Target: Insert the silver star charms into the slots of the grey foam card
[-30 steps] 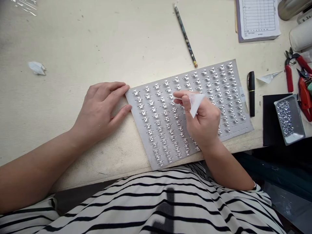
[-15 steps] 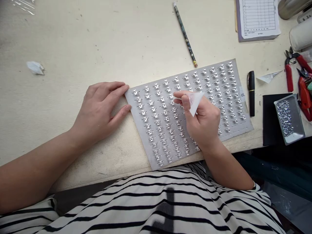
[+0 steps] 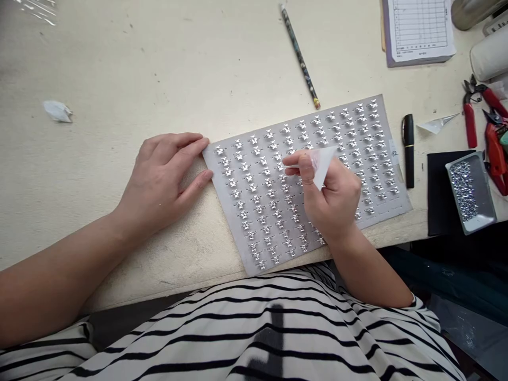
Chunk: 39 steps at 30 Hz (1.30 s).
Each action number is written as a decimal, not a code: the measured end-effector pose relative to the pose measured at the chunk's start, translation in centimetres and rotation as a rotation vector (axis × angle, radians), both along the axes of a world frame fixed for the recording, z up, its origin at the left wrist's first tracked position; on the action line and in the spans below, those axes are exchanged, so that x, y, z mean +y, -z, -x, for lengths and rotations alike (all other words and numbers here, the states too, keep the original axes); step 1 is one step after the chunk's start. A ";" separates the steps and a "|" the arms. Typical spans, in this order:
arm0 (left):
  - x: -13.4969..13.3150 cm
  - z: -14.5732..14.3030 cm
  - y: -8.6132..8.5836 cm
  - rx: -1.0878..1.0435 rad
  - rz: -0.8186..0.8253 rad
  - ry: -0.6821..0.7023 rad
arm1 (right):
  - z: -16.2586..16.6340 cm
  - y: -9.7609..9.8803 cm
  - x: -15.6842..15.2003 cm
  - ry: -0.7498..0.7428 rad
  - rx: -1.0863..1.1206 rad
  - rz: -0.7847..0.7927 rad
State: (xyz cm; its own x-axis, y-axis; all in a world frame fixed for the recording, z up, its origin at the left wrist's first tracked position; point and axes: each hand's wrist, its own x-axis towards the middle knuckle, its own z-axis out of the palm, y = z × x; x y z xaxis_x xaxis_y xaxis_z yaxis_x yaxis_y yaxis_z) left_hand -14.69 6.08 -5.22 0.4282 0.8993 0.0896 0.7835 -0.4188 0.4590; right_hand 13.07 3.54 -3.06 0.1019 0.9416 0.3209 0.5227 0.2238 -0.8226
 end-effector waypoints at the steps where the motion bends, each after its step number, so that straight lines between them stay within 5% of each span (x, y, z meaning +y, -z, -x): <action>1: 0.0 0.0 0.0 0.003 -0.005 0.000 | 0.0 0.0 0.0 -0.006 -0.014 0.003; 10: 0.0 0.1 0.1 0.006 -0.018 0.006 | -0.6 -0.2 0.1 -0.068 -0.150 0.025; 21: 0.0 0.1 0.1 -0.001 -0.014 0.005 | -0.1 0.6 0.0 0.022 0.033 -0.081; 39: 0.0 0.0 0.1 0.002 -0.011 -0.003 | -0.3 0.3 -0.2 -0.228 -0.093 0.029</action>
